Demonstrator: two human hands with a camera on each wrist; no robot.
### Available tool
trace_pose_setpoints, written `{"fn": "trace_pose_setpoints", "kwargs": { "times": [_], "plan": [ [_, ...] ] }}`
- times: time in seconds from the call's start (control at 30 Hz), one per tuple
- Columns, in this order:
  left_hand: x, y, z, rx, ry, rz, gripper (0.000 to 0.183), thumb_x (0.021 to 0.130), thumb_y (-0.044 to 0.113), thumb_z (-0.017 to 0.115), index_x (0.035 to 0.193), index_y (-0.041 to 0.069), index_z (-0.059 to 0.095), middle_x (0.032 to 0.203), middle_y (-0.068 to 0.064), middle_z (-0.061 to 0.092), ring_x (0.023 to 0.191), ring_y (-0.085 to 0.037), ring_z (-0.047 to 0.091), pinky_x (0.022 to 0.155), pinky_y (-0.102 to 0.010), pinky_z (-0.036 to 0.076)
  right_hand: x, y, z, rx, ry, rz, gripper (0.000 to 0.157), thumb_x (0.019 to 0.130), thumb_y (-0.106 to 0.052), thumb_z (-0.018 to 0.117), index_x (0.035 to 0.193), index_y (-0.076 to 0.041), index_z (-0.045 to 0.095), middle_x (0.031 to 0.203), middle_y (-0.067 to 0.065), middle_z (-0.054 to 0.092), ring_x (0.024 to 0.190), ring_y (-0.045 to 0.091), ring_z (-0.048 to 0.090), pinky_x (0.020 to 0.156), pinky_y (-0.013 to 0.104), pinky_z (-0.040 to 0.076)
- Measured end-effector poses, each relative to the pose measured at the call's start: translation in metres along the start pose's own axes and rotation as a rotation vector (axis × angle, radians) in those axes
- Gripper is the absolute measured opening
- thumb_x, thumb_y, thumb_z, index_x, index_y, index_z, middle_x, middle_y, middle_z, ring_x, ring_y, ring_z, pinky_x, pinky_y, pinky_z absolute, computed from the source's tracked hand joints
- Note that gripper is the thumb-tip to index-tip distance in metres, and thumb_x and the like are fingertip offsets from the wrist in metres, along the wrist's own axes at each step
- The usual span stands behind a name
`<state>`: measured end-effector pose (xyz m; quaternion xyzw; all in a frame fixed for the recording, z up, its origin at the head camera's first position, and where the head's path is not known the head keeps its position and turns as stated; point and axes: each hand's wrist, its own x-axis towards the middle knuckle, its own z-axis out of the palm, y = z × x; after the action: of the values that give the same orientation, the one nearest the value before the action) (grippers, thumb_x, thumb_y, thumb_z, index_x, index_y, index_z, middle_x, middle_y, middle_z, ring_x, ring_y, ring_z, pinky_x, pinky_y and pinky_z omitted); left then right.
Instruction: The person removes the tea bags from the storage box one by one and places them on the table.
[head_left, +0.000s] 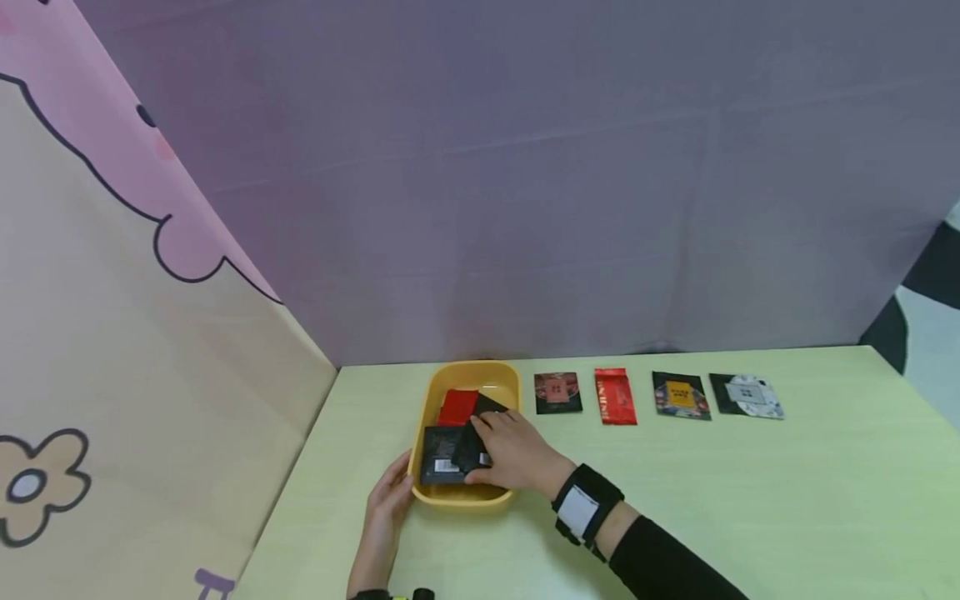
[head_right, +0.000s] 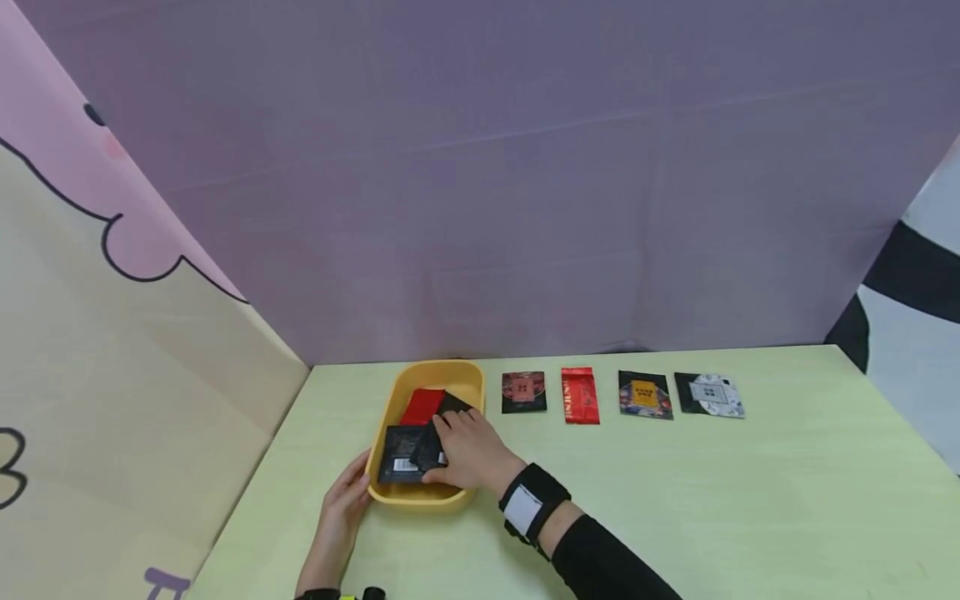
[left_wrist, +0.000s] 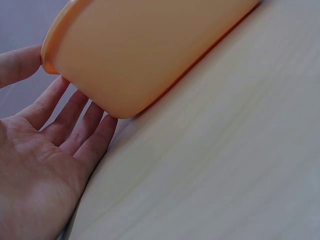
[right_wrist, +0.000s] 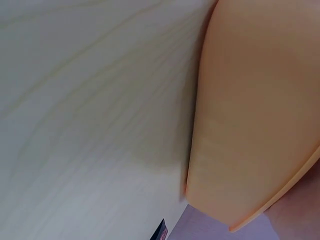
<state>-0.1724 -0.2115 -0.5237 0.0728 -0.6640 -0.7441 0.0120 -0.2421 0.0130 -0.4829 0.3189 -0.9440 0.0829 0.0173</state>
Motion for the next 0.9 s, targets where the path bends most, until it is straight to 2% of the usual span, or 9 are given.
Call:
{"fn": "trace_pose_setpoints", "kwargs": {
  "times": [0.3,0.5,0.67,0.9],
  "plan": [
    [0.001,0.001,0.0,0.035,0.001,-0.017,0.053,0.101,0.018,0.05,0.148,-0.004,0.038,0.153,-0.021,0.038,0.134,-0.022,0.044,0.099,-0.024,0.042,-0.003,-0.003,-0.005,-0.008,0.081,-0.062,0.094,0.082,-0.071,0.062,0.15,-0.008,0.043,0.146,0.012,0.048,0.131,0.028,0.045,0.113,0.046,0.032],
    [0.002,0.001,0.0,0.029,0.002,-0.017,0.053,0.101,0.017,0.05,0.148,-0.004,0.038,0.153,-0.02,0.039,0.131,-0.018,0.046,0.098,-0.023,0.043,-0.003,-0.005,-0.009,-0.018,0.135,-0.114,0.095,0.082,-0.071,0.062,0.151,-0.009,0.041,0.147,0.011,0.046,0.133,0.028,0.043,0.115,0.046,0.029],
    [0.001,0.001,0.0,0.026,-0.007,-0.009,0.053,0.101,0.016,0.05,0.148,-0.004,0.038,0.152,-0.021,0.039,0.129,-0.016,0.048,0.098,-0.024,0.042,-0.004,-0.007,-0.014,-0.003,0.213,-0.166,0.095,0.081,-0.07,0.064,0.151,-0.01,0.041,0.147,0.01,0.044,0.133,0.027,0.041,0.115,0.045,0.028],
    [0.0,0.0,-0.001,0.016,-0.015,0.008,0.053,0.101,0.016,0.049,0.148,-0.006,0.037,0.152,-0.021,0.04,0.12,-0.005,0.052,0.096,-0.021,0.043,-0.013,-0.012,-0.028,0.031,0.269,-0.21,0.093,0.081,-0.066,0.068,0.15,-0.009,0.043,0.147,0.011,0.043,0.132,0.027,0.04,0.116,0.044,0.026]
  ]
}}
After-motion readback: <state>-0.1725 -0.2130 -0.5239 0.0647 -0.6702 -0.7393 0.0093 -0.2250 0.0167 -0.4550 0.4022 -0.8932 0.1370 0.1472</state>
